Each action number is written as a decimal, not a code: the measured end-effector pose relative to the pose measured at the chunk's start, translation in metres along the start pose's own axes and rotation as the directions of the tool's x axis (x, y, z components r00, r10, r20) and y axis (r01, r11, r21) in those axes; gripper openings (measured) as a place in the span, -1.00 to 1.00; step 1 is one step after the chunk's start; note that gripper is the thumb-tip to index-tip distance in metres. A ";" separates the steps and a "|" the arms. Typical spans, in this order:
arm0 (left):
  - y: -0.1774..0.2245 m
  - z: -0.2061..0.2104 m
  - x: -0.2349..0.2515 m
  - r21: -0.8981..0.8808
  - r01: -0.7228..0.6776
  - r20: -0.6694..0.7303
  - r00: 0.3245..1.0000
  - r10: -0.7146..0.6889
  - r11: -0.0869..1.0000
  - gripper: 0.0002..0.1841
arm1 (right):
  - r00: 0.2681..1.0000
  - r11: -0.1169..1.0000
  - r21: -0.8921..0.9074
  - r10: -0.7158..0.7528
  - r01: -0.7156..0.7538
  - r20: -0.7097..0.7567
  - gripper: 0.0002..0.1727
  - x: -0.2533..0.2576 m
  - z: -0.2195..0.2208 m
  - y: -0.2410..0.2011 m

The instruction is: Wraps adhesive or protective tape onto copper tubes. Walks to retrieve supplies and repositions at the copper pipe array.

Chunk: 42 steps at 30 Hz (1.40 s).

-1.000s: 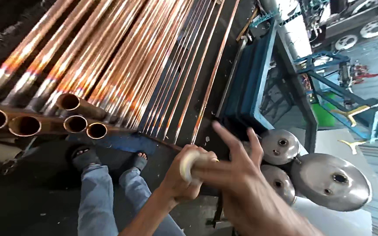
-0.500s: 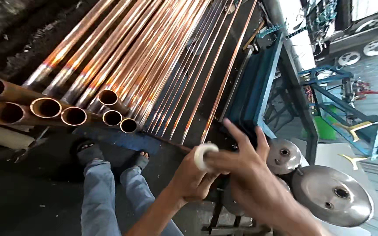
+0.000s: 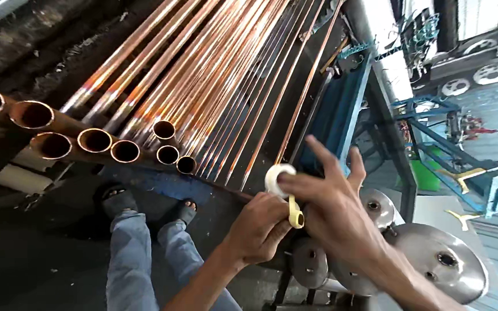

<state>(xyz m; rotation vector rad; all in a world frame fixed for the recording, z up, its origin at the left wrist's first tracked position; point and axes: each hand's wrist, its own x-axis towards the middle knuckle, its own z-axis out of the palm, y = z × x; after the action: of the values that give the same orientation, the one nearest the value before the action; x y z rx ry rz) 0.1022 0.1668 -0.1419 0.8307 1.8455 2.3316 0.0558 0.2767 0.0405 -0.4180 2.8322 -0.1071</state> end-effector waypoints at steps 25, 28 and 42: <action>0.002 -0.002 -0.001 0.037 -0.024 0.018 1.000 0.024 0.999 -0.56 | 0.994 0.993 0.095 -0.083 0.076 0.066 -0.56 -0.023 -0.012 -0.030; 0.003 -0.008 0.005 0.046 -0.046 0.092 0.995 0.041 0.998 -0.55 | 1.000 0.998 -0.065 -0.010 0.012 0.023 -0.55 0.004 0.005 0.012; 0.000 0.000 0.005 0.010 -0.039 0.076 0.996 0.038 0.999 -0.46 | 0.999 0.997 0.068 0.037 -0.040 0.039 -0.55 0.010 0.001 0.029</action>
<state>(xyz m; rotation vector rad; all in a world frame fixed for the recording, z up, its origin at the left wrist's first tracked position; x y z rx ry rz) 0.0977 0.1684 -0.1404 0.9508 1.8300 2.2801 0.0394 0.3012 0.0334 -0.3467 2.7883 -0.1857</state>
